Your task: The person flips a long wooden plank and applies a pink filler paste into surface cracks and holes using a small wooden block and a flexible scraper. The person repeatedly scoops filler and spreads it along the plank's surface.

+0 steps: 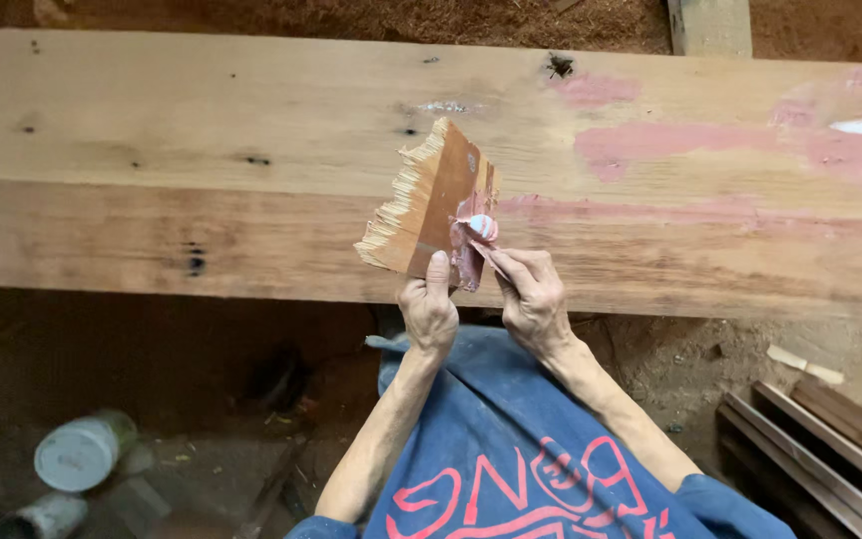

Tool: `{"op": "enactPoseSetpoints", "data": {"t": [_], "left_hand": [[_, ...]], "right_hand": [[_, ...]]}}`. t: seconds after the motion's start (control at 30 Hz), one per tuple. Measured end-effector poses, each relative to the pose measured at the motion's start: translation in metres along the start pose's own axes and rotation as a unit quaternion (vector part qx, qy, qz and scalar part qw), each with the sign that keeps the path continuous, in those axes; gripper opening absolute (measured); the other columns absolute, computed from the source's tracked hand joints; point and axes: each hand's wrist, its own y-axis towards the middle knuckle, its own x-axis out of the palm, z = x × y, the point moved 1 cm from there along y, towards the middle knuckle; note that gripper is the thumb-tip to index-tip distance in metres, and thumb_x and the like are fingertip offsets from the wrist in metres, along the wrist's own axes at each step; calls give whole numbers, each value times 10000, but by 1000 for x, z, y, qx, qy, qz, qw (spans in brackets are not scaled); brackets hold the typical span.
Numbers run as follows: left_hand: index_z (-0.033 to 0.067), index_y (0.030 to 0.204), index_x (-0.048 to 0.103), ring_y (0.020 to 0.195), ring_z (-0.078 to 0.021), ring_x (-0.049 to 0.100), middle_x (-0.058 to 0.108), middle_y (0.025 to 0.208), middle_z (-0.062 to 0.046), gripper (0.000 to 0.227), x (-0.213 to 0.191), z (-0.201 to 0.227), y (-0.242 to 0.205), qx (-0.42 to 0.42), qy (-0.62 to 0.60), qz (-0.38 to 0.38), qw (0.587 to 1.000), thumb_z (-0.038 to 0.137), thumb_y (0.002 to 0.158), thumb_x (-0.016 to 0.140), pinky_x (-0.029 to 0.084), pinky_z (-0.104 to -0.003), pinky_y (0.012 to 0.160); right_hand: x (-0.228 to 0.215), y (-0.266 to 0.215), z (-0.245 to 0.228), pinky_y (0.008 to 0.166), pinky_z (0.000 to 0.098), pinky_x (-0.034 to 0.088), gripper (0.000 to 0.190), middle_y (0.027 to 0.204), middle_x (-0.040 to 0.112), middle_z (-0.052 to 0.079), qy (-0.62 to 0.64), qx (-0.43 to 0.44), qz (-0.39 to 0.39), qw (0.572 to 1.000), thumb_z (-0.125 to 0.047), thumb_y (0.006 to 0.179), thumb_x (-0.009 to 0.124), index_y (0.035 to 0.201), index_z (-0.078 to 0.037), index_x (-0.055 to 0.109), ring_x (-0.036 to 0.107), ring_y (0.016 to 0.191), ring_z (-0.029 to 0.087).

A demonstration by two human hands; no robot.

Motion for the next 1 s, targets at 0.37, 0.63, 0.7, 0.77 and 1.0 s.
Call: {"op": "enactPoseSetpoints", "data": {"t": [0.37,0.63,0.7,0.77,1.0], "left_hand": [[-7,733,631,593,-81,444,570,664,26,494,-109,17,143,-48,23,-5,999,348,1073,582,354,-318,522],[-11,761,664,610,-79,465,607,669,7,475,-129,25,161,-36,69,-46,996,348,1056,564,387,-305,549],[-8,763,683,602,-80,477,629,668,7,464,-129,22,159,-53,50,-38,997,344,1041,562,390,-307,545],[-9,783,693,619,-76,479,630,687,12,455,-131,17,156,-53,36,-30,997,340,1044,562,396,-308,560],[-24,751,654,633,-90,457,607,689,-2,507,-129,9,147,-56,30,-7,998,360,1071,572,380,-307,569]], "right_hand": [[97,12,43,979,406,562,341,1281,700,148,-175,68,72,980,55,992,616,1323,-1,677,647,1165,297],[135,-6,56,977,409,575,370,1263,665,162,-331,70,-24,941,-12,915,606,1277,13,674,625,1185,334],[127,-4,60,922,420,572,349,1183,675,132,-303,85,-41,948,-27,936,631,1278,-17,700,634,1112,315],[121,1,67,885,398,574,334,1169,677,131,-297,91,-48,949,-6,949,626,1274,-19,704,641,1100,311],[120,11,77,907,395,582,370,1173,675,117,-300,42,-76,950,11,855,610,1213,-4,701,643,1096,300]]}}
